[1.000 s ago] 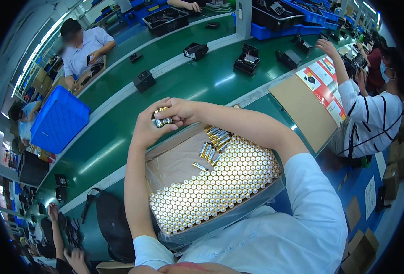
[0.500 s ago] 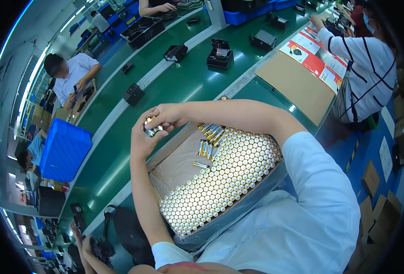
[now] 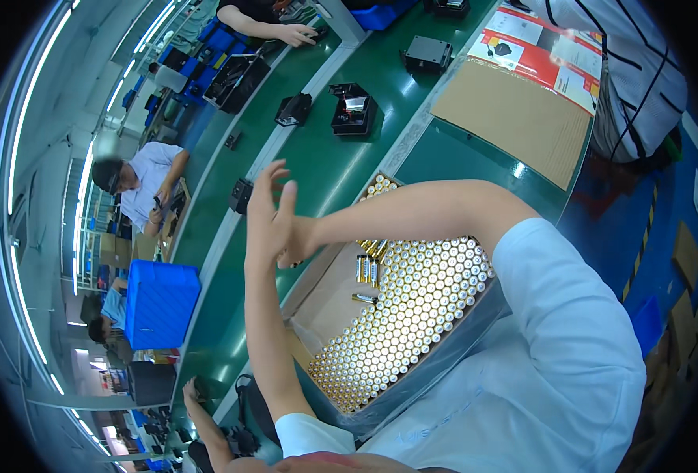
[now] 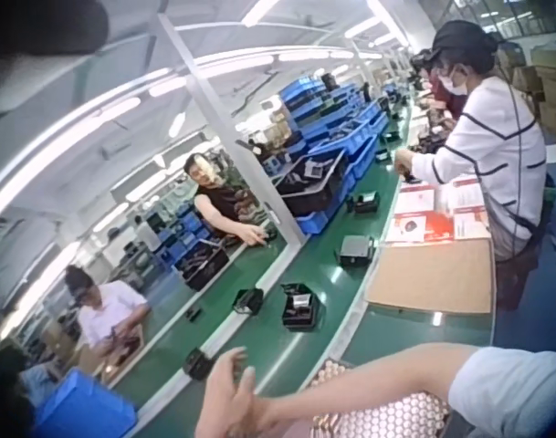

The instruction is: Assembling small cylindrical components into plastic housings on a factory assembly line.

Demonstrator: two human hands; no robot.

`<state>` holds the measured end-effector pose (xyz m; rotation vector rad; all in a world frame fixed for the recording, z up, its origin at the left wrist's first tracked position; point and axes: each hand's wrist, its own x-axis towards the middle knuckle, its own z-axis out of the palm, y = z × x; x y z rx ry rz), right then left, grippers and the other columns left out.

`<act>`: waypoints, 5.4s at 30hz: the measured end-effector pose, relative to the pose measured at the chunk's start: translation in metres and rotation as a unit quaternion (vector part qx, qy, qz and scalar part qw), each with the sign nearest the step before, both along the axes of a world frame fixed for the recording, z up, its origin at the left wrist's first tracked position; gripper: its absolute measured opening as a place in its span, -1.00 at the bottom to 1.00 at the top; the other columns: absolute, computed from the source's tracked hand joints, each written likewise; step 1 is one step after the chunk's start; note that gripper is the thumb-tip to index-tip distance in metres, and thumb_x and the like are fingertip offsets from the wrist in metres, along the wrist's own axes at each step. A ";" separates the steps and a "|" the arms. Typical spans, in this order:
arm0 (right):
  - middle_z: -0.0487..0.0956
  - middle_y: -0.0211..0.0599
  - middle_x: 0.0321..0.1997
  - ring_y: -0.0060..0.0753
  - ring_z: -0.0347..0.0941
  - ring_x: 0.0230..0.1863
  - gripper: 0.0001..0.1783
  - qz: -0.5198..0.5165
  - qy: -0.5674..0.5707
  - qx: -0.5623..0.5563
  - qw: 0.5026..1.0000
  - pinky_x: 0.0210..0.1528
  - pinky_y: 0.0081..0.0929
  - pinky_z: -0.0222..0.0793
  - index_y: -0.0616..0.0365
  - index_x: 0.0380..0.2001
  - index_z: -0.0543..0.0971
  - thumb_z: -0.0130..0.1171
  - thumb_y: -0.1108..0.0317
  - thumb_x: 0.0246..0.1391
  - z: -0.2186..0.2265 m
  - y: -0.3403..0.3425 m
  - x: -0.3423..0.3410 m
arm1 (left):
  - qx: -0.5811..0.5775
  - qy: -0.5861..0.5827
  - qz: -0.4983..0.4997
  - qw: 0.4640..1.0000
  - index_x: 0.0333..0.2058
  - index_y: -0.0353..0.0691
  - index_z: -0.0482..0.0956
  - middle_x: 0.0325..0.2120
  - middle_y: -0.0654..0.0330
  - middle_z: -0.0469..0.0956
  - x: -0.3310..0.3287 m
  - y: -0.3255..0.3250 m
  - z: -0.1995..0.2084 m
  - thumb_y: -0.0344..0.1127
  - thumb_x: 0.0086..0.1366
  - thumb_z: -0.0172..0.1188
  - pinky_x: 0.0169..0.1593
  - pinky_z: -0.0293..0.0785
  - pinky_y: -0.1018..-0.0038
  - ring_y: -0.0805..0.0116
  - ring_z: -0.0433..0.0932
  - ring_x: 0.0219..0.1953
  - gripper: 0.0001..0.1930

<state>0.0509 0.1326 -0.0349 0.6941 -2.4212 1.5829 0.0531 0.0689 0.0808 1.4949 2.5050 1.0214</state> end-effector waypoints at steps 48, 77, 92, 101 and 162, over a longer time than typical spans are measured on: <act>0.52 -0.16 -0.71 -0.14 0.37 -0.68 -0.62 -0.277 -0.002 0.279 0.919 -0.49 -0.32 0.42 0.29 -0.67 0.62 0.28 0.12 -0.16 0.094 0.082 -0.036 | 0.337 -0.516 0.134 0.776 0.18 -0.33 0.23 -0.24 -0.09 0.52 -0.105 -0.013 -0.090 -0.65 0.13 0.17 -0.22 0.59 0.30 0.10 0.57 -0.19 -0.39; 0.56 -0.35 -0.65 -0.41 0.38 -0.66 -0.70 -0.170 -0.053 0.091 0.980 -0.49 -0.55 0.34 0.19 -0.36 0.71 0.24 0.17 0.01 0.071 -0.038 -0.011 | 0.465 -0.644 0.198 0.575 0.05 -0.37 0.30 -0.09 -0.16 0.43 -0.079 -0.120 -0.085 -0.35 0.36 0.05 -0.08 0.57 0.01 -0.01 0.50 -0.11 -0.66; 0.65 -0.29 -0.47 -0.47 0.44 -0.57 -0.62 -0.136 -0.058 0.153 0.977 -0.46 -0.51 0.37 0.06 -0.06 0.67 0.25 0.23 0.03 0.073 -0.054 -0.007 | 0.457 -0.578 0.203 0.645 0.19 -0.23 0.06 0.00 -0.24 0.23 -0.091 -0.148 -0.090 -0.55 0.20 0.11 -0.14 0.56 -0.05 -0.09 0.42 -0.05 -0.39; 0.65 -0.24 -0.43 -0.44 0.50 -0.49 -0.52 -0.144 0.038 0.250 0.957 -0.33 -0.46 0.45 0.21 -0.03 0.62 0.27 0.14 0.02 0.095 -0.042 -0.069 | 0.435 -0.555 0.211 0.677 0.19 -0.16 0.05 0.02 -0.22 0.24 -0.080 -0.148 -0.072 -0.67 0.02 0.21 -0.09 0.57 -0.02 -0.09 0.46 -0.06 -0.22; 0.60 -0.16 -0.56 -0.08 0.43 -0.56 -0.73 0.152 -0.098 0.619 0.764 -0.45 -0.23 0.41 0.28 -0.51 0.67 0.38 0.32 -0.35 0.074 0.012 0.096 | -0.089 0.186 0.310 0.928 0.05 -0.42 0.38 -0.06 -0.21 0.42 -0.064 -0.053 -0.059 -0.25 0.04 0.33 -0.17 0.54 0.16 -0.14 0.55 -0.20 -0.38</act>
